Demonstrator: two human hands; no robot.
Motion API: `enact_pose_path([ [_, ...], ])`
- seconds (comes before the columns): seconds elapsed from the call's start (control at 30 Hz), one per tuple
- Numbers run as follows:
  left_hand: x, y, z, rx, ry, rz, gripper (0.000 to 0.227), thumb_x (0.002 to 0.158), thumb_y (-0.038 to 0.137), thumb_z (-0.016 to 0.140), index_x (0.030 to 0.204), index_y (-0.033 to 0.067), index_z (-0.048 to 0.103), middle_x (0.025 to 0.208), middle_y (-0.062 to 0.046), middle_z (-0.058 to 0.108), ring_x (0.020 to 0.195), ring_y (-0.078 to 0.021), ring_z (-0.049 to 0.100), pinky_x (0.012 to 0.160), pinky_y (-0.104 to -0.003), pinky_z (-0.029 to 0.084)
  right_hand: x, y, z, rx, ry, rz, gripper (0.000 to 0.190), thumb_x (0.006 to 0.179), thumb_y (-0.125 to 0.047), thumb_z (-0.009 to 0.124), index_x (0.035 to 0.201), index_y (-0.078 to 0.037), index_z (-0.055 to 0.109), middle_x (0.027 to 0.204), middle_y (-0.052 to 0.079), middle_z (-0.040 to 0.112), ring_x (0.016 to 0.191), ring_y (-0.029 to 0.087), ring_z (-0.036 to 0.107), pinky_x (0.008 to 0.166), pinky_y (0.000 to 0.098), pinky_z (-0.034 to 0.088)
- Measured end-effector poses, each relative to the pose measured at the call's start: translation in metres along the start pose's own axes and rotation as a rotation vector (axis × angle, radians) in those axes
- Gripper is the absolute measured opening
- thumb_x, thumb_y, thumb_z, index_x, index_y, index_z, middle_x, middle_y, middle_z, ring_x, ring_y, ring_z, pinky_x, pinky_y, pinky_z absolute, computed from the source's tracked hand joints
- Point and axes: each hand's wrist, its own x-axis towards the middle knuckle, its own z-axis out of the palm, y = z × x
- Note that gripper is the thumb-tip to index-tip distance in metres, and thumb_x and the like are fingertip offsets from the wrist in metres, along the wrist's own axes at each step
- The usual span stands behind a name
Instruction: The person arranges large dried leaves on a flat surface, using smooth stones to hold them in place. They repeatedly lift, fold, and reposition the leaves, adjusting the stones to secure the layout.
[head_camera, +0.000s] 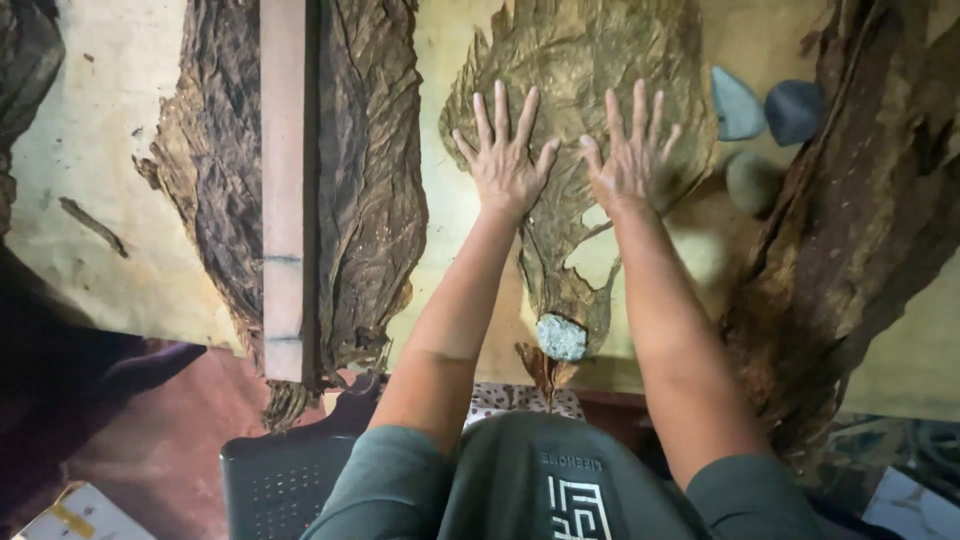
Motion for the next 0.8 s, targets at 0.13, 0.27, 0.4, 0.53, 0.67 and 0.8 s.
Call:
enact_pose_path([
  [0.13, -0.003, -0.002, -0.008, -0.003, 0.012, 0.002, 0.078, 0.091, 0.082, 0.021, 0.152, 0.0386, -0.003, 0.158, -0.004, -0.013, 0.146, -0.0339, -0.009, 0.11, -0.071, 0.01, -0.004, -0.002, -0.005, 0.013, 0.056, -0.037, 0.067, 0.099, -0.057, 0.03, 0.156, -0.026, 0.012, 0.157, 0.005, -0.009, 0.144, 0.03, -0.006, 0.112, 0.065, 0.003],
  [0.27, -0.004, -0.003, -0.008, -0.051, -0.007, 0.002, 0.089, 0.084, 0.089, 0.025, 0.153, 0.0374, 0.0, 0.158, -0.005, -0.012, 0.146, -0.0354, -0.008, 0.109, -0.072, 0.01, -0.008, -0.006, -0.008, 0.025, 0.052, -0.032, 0.066, 0.1, -0.055, 0.032, 0.156, -0.026, 0.013, 0.157, 0.005, -0.006, 0.145, 0.031, -0.004, 0.113, 0.064, 0.003],
  [0.4, 0.0, -0.003, -0.01, -0.015, -0.072, 0.004, 0.09, 0.086, 0.09, 0.027, 0.152, 0.0384, -0.005, 0.156, -0.005, -0.018, 0.144, -0.0352, -0.013, 0.109, -0.073, 0.01, -0.009, -0.007, -0.014, 0.049, 0.08, -0.034, 0.063, 0.101, -0.053, 0.041, 0.154, -0.026, 0.019, 0.157, 0.005, 0.0, 0.144, 0.032, 0.002, 0.111, 0.0675, 0.008],
  [0.53, 0.002, -0.005, -0.005, 0.01, -0.079, 0.007, 0.09, 0.085, 0.092, 0.021, 0.151, 0.039, -0.008, 0.156, -0.006, -0.02, 0.144, -0.0369, -0.013, 0.109, -0.074, 0.009, -0.013, 0.001, -0.021, -0.02, 0.548, -0.195, 0.048, 0.095, -0.03, 0.069, 0.136, -0.013, 0.052, 0.143, 0.013, 0.044, 0.128, 0.031, 0.041, 0.1, 0.0567, 0.034],
  [0.67, 0.001, -0.001, -0.008, -0.001, -0.08, 0.021, 0.091, 0.085, 0.092, 0.023, 0.151, 0.0391, -0.007, 0.155, -0.006, -0.021, 0.144, -0.0363, -0.014, 0.108, -0.074, 0.007, -0.007, 0.03, -0.004, 0.103, 0.26, -0.059, 0.068, 0.1, -0.036, 0.058, 0.153, -0.012, 0.024, 0.156, 0.013, 0.011, 0.143, 0.035, 0.011, 0.111, 0.0638, 0.017],
  [0.8, 0.0, -0.002, -0.014, -0.034, -0.074, 0.013, 0.087, 0.087, 0.089, 0.025, 0.152, 0.039, -0.004, 0.156, -0.004, -0.019, 0.145, -0.0349, -0.011, 0.108, -0.073, 0.007, -0.004, 0.037, 0.006, 0.099, 0.208, -0.055, 0.073, 0.099, -0.041, 0.06, 0.155, -0.015, 0.021, 0.157, 0.011, 0.005, 0.144, 0.033, 0.006, 0.112, 0.0644, 0.016],
])
